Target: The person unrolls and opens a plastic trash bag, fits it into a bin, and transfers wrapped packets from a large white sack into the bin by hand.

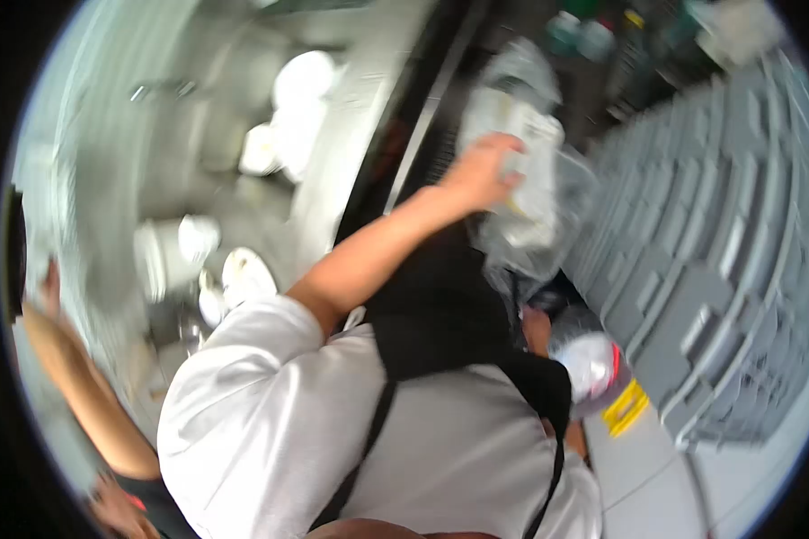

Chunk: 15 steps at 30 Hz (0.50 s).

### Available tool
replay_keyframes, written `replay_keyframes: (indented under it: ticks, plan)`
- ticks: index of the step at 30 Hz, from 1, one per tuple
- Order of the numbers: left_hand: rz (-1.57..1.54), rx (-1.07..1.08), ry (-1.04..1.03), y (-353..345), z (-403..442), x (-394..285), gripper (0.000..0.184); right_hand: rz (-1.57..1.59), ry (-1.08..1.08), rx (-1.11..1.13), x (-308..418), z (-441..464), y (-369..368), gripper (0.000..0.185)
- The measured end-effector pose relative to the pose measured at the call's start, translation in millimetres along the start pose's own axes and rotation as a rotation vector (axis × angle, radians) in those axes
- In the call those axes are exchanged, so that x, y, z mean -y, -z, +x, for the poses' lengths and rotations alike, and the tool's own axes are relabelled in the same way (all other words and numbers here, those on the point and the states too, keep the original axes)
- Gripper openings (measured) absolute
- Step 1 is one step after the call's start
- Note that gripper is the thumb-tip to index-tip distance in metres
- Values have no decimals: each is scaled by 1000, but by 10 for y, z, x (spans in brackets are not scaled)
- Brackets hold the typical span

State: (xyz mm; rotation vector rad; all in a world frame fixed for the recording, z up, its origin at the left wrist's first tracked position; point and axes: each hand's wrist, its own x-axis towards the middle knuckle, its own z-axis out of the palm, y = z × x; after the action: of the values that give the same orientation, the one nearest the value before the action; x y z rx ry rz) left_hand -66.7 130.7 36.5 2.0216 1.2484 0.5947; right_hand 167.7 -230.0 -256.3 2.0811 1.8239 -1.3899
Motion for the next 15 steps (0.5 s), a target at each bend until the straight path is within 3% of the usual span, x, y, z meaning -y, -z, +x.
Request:
replay_keyframes:
  ticks: [1, 3, 8, 13, 15]
  plan:
    - [-50, -16, 14, -1, -34, -35, 36, -25, 31, 49, -1, -71, 11, 41]
    - [-55, 2, -99, -87, -83, 33, 35, 147, -149, 18, 56, -148, 103, 39]
    - [-88, 235, 28, -50, -273, -36, 38, 394, -276, -30, 108, -239, 219, 36]
    - [39, 40, 103, -299, -241, 293, 46, 614, -324, -188, 94, -369, 227, 33]
    - [163, -90, 171, -249, -107, 345, 63, 678, -349, -265, 169, -377, 289, 32]
